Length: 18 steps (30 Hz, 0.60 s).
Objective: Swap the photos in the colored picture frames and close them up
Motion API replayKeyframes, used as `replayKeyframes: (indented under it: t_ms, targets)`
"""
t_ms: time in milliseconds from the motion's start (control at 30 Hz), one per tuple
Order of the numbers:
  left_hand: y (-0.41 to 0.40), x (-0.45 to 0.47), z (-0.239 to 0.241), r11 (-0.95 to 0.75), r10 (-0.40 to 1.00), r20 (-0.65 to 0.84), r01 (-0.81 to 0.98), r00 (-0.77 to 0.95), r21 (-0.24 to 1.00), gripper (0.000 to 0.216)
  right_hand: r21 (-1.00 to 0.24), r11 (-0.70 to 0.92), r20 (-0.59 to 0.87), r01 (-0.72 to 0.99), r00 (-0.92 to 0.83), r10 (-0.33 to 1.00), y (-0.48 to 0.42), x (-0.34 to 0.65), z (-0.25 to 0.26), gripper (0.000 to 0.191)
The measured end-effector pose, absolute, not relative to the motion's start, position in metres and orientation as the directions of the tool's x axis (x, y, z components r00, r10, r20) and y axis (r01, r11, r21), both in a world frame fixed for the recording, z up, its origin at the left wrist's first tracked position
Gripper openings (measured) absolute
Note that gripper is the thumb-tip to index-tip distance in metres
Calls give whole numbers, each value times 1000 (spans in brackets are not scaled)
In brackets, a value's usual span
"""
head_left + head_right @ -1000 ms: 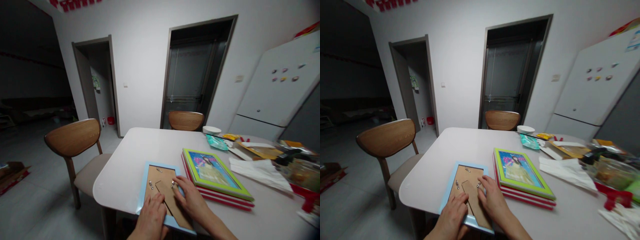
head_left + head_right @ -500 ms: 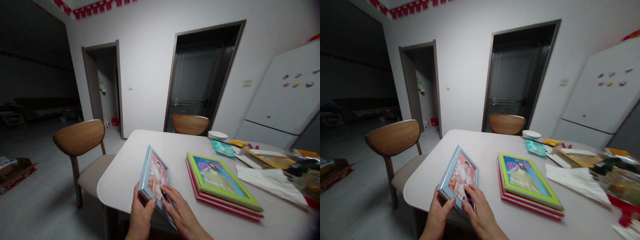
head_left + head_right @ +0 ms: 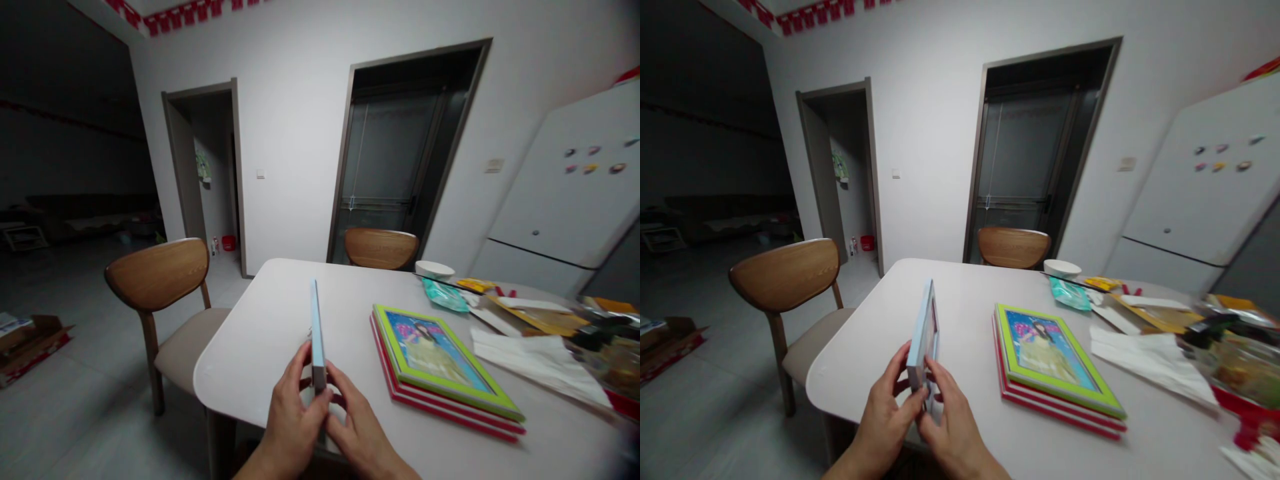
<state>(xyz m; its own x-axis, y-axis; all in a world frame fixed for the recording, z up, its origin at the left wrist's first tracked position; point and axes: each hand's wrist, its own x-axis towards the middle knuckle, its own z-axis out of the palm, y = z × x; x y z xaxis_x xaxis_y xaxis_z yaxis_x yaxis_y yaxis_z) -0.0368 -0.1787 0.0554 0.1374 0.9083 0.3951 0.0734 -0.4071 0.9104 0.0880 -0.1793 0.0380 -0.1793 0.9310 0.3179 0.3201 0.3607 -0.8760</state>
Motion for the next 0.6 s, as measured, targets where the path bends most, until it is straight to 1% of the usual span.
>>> replayKeyframes:
  t_ms: [67,133,167,200,267,333,433,500,600]
  targets:
    - [-178,-35,59,-518,854,479,246,203,819,46,-945,302,285,125,-135,949,-182,92,45,52]
    - [-178,-32,56,-587,809,515,362,282,724,40,-978,208,210,-31,-62,976,-184,102,44,47]
    - [-178,-30,53,-605,796,512,393,323,693,38,-985,159,161,-61,-18,987,-184,108,41,46]
    - [-179,-28,49,-617,786,499,409,364,672,37,-992,115,114,-56,23,993,-183,115,37,45]
    - [-181,-25,40,-629,771,456,418,445,656,35,-998,43,46,35,92,995,-182,129,28,42]
    - [-182,-24,32,-627,762,403,425,507,653,34,-990,-12,5,142,122,993,-180,141,19,43]
    - [-182,-30,23,-588,794,330,510,510,628,39,-942,-73,-24,329,151,988,-178,154,11,54]
    - [-181,-35,20,-546,830,286,594,478,591,43,-869,-65,26,490,177,984,-178,158,10,53]
    - [-180,-39,19,-521,846,237,644,478,560,44,-717,64,199,694,115,973,-176,154,15,42]
